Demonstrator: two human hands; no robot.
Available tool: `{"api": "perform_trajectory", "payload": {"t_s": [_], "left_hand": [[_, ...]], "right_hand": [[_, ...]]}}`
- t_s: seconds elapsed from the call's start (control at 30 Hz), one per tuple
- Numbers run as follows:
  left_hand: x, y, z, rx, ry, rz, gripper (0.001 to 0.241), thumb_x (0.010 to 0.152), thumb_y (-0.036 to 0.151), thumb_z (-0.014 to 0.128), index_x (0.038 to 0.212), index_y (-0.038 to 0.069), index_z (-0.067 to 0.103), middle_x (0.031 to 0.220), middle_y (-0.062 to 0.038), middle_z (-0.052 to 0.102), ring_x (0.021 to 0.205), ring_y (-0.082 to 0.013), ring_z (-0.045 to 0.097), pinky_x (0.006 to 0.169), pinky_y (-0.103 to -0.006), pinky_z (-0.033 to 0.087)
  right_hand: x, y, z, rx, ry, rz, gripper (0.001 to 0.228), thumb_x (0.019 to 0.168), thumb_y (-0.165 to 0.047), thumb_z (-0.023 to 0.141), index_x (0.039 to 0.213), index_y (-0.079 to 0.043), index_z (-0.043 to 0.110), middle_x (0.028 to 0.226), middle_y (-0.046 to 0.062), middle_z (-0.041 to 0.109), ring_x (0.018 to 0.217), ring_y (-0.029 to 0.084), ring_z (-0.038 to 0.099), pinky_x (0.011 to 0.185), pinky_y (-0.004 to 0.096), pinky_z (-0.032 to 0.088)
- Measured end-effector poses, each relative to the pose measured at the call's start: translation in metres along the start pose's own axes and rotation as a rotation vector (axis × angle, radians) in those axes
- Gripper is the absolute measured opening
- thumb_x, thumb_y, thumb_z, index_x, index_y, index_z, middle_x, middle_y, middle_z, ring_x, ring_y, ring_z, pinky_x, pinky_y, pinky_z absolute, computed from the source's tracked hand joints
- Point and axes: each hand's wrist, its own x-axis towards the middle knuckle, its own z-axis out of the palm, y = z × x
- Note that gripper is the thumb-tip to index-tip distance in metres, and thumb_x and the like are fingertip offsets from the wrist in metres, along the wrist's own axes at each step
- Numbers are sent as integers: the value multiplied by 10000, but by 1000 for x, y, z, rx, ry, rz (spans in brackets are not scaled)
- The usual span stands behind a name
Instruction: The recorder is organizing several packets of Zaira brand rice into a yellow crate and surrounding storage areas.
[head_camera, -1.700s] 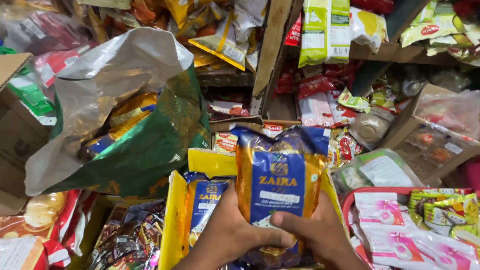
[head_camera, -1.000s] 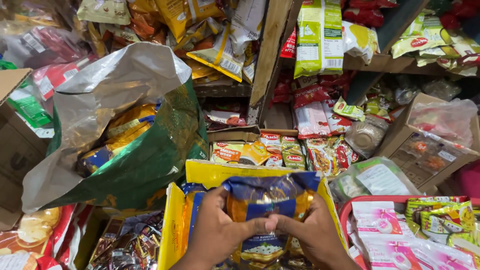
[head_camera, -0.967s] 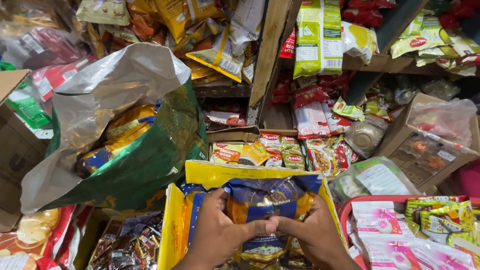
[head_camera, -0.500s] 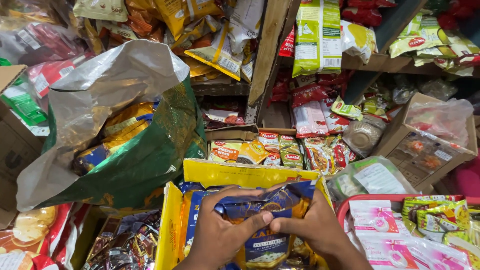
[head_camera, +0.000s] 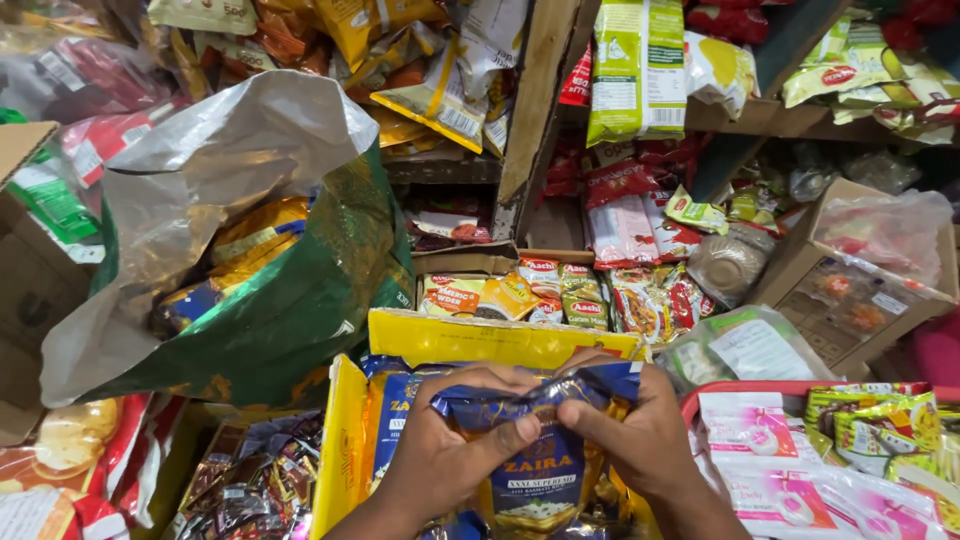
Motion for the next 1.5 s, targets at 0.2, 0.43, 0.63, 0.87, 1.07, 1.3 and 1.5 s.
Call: {"api": "perform_trajectory", "payload": {"t_s": [0.2,0.43,0.63,0.87,1.07,1.3,1.5], "left_hand": [[-9,-32,-5,192,348,-152,395,891,348,770,963,-40,778,911,-193,728,836,-188,660,771,-321,539],[-7,-55,-24,437,223,-2,525,980,489,587,1166,25,746,1169,-75,642,1090,-122,634,987,-286,491],[4,-37,-13,145,394,-290,604,903,517,628,1160,-29,655,1127,-95,692,1056,-152,626,963,-310,479],[14,-23,-10,298,479,-418,734,929,658,478,1083,-37,659,1066,-136,688,1021,-220,608,957,-348,461],[17,-9,-12,169,510,-359,726,913,677,454,1096,12,680,1120,-123,697,1049,-185,594,954,-334,451],[31,5,-15,214,220,-245,516,919,461,664,1062,-27,750,969,-124,772,842,-147,677,755,-326,560],[18,30,18,297,-124,-387,565,791,469,794,1142,34,710,976,-28,793,871,-120,756,795,-289,607]], "right_hand": [[-5,17,8,167,107,-6,237,890,-152,803,944,43,679,949,104,710,883,176,664,824,351,552],[2,17,-13,478,77,233,510,1099,-396,485,976,61,674,947,142,729,863,213,702,811,390,569],[6,2,-9,-130,202,-30,537,1094,-387,490,1065,82,750,963,158,777,859,195,709,798,330,553],[-5,27,-10,162,220,60,518,1062,-398,504,1231,62,673,1129,163,749,1019,216,709,924,354,552],[-15,-3,10,45,-26,393,726,690,-145,872,1343,-37,574,1164,75,748,1050,168,714,944,373,569],[-25,4,-8,-207,102,341,470,744,-109,872,1158,54,719,998,133,803,876,180,725,795,375,597],[-12,-42,-11,205,236,440,412,927,-252,663,1182,72,669,984,176,784,782,204,767,702,357,629]]}}
